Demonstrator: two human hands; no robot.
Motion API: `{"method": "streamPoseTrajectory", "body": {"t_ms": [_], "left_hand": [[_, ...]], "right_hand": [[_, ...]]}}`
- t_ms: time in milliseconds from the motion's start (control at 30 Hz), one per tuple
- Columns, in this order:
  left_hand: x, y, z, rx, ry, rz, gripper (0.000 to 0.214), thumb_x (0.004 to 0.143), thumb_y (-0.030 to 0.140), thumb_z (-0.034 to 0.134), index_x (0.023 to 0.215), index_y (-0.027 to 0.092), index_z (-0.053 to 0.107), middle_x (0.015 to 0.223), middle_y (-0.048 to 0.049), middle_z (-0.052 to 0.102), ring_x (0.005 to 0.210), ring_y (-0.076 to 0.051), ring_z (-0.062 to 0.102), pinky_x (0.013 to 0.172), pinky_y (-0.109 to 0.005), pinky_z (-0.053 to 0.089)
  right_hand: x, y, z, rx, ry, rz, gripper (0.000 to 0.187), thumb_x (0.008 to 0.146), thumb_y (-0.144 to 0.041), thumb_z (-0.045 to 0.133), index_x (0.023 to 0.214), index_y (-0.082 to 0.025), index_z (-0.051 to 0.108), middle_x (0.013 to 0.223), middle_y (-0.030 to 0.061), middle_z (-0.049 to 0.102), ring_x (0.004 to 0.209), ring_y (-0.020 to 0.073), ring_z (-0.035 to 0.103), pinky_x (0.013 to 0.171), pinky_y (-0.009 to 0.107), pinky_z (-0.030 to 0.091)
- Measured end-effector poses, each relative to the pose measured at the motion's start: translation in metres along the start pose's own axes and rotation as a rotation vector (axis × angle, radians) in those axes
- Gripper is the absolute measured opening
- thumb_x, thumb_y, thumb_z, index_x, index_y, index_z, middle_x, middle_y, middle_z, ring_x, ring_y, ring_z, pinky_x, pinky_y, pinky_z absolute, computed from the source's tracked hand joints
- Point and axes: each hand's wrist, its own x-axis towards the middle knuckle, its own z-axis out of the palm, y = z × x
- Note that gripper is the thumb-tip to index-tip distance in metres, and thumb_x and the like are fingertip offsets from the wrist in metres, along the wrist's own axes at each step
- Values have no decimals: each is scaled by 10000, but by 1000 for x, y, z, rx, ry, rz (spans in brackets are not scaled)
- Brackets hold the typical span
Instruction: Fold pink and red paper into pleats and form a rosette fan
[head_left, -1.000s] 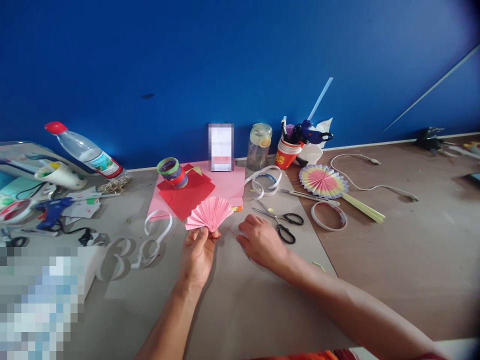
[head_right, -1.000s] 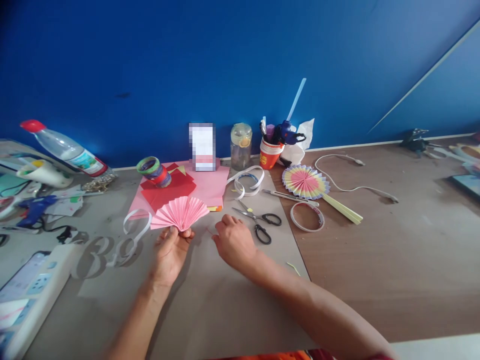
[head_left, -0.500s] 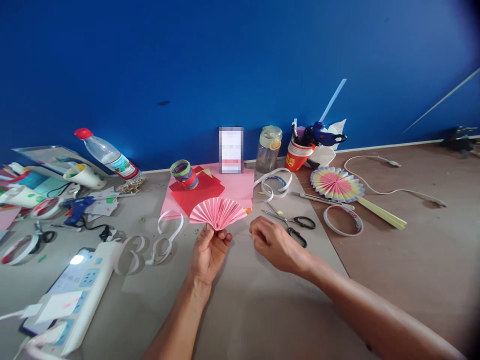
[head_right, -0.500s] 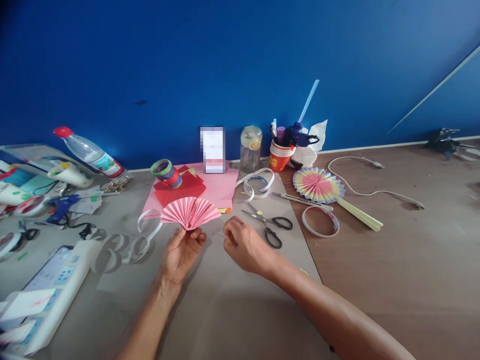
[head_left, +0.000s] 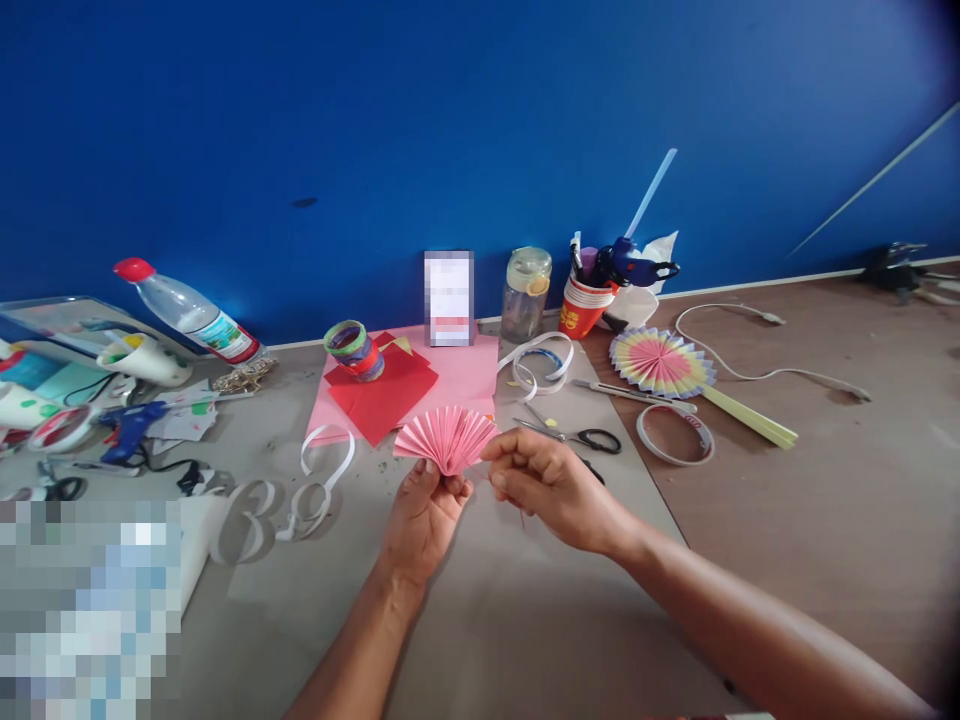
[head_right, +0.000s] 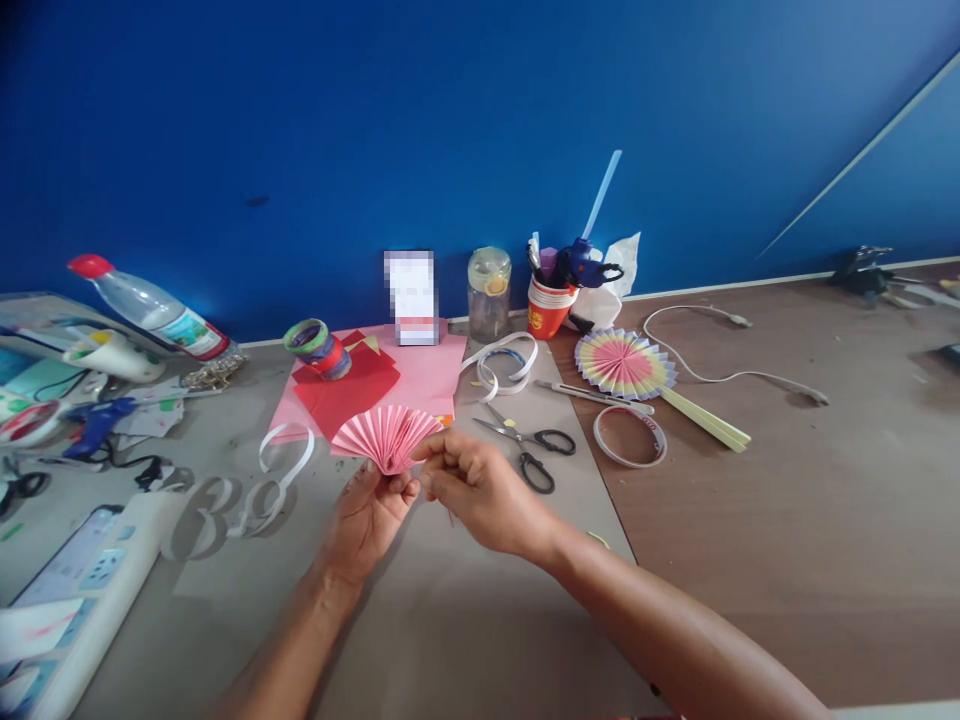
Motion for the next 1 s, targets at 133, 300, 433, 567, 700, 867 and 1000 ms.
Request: {"method": "streamPoseTrajectory", "body": {"t_ms": [133, 300, 433, 567, 700, 867, 1000], "left_hand": [[1, -3, -1, -13, 13, -19, 201, 683, 293, 777, 653, 157, 632, 613, 36, 592, 576, -78, 506, 647, -270, 446], [2, -4, -1, 0, 16, -16, 196, 673, 294, 783, 652, 160, 642, 622, 27, 612, 581, -87, 524, 640, -271, 447], [1, -4, 1, 10, 25, -28, 205, 658, 299, 793, 642, 158, 645, 595, 26, 606, 575, -88, 527, 651, -274, 450], [1, -4, 3, -2, 36, -31, 188, 647, 278, 800, 655, 161, 653, 609, 26, 621, 573, -87, 526, 647, -272, 453], [1, -5, 3, -11, 24, -34, 171, 655, 261, 792, 655, 168, 649, 622, 29, 632, 566, -84, 525, 649, -276, 454], [1, -6, 3, -3, 20, -28, 176, 647, 241, 795, 650, 169, 634, 662, 28, 647, 569, -85, 531, 643, -275, 451], [1, -5, 4, 13, 19, -26, 187, 652, 255, 794, 658, 164, 631, 655, 27, 639, 564, -84, 521, 645, -282, 455]], "right_hand": [[0, 0, 1, -67, 22, 0, 156, 811, -159, 509, 964, -162, 538, 691, -28, 544, 589, 71, 488, 521, 184, 377], [2, 7, 3, -66, 36, 7, 164, 803, -147, 507, 963, -168, 537, 674, -41, 548, 575, 71, 490, 520, 186, 370], [3, 8, 4, -59, 44, 7, 158, 808, -153, 501, 962, -169, 536, 674, -38, 561, 585, 75, 513, 521, 186, 372], [4, 9, 5, -57, 55, 12, 151, 810, -145, 488, 954, -168, 529, 665, -39, 551, 564, 70, 506, 495, 175, 367], [5, 11, 6, -75, 70, -2, 161, 793, -133, 490, 943, -170, 536, 668, -36, 551, 591, 78, 525, 516, 179, 386], [5, 15, 5, -185, 97, -8, 169, 789, -134, 481, 938, -172, 551, 668, -35, 550, 596, 85, 524, 536, 186, 387], [5, 14, 3, -361, 140, -40, 166, 783, -116, 458, 887, -178, 571, 659, -40, 540, 587, 85, 495, 541, 186, 367]]}}
